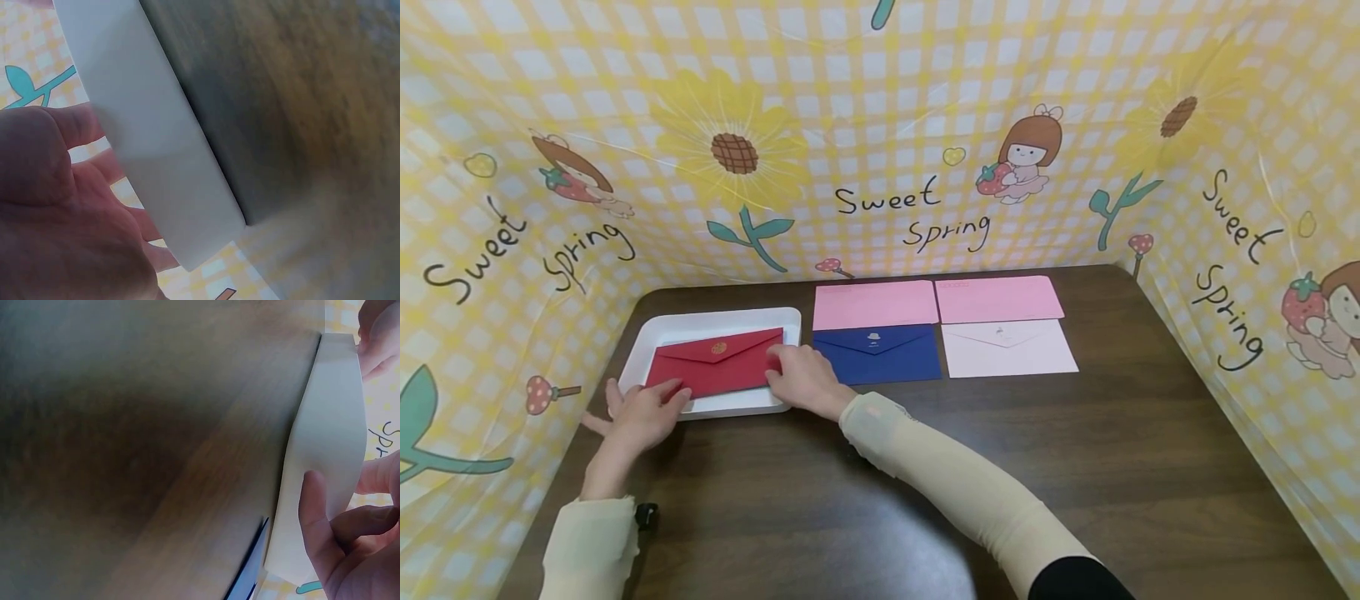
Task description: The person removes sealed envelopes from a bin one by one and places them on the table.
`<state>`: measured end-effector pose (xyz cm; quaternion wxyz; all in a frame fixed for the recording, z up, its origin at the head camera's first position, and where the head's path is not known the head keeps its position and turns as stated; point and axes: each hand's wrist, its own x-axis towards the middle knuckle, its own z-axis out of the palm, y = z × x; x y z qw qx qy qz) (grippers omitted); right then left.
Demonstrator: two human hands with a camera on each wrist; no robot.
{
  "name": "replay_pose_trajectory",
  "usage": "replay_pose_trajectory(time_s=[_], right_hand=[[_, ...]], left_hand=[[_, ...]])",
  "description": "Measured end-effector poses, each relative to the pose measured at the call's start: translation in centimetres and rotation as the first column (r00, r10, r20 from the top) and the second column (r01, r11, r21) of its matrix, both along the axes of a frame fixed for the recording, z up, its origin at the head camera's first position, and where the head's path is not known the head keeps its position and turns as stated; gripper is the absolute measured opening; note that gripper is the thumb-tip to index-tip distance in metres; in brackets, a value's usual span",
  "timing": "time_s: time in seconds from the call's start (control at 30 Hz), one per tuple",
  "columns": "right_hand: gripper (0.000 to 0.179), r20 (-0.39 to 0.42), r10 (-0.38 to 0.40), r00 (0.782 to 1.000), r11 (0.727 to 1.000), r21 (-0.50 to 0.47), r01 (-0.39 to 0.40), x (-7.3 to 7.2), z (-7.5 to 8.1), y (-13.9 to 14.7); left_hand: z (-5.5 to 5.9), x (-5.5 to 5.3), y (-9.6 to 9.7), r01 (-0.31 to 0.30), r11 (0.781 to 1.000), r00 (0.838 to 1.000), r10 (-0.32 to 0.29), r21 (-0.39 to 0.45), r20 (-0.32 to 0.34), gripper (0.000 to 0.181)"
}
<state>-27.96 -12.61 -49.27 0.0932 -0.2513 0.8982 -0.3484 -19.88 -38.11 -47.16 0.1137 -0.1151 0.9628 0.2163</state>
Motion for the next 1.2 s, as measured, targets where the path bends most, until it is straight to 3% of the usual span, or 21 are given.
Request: replay_pose_trajectory(time_s=[0.5,0.97,1.2], right_hand=[[0.037,-0.033,0.020,0.999,0.999,0.031,-0.019,0.3,0.4,0.3],[0.029,-0.113,0.035,0.993,0.998,0.052,-0.030,1.0,1.5,0.8],[0.035,-0.088,0.029,0.996,0.999,0.045,-0.025,1.1,1.3,1.0]], left_hand=[[0.2,0.0,0.5,-0.050,0.999,0.997,0.051,0.014,-0.059,0.063],[0.7,-0.1,0.9,-0.047,0.999,0.994,0.046,-0.002,-0.098,0.064],[0.6,0.0,1.0,-0.056,0.998,0.994,0.056,0.005,-0.090,0.064]])
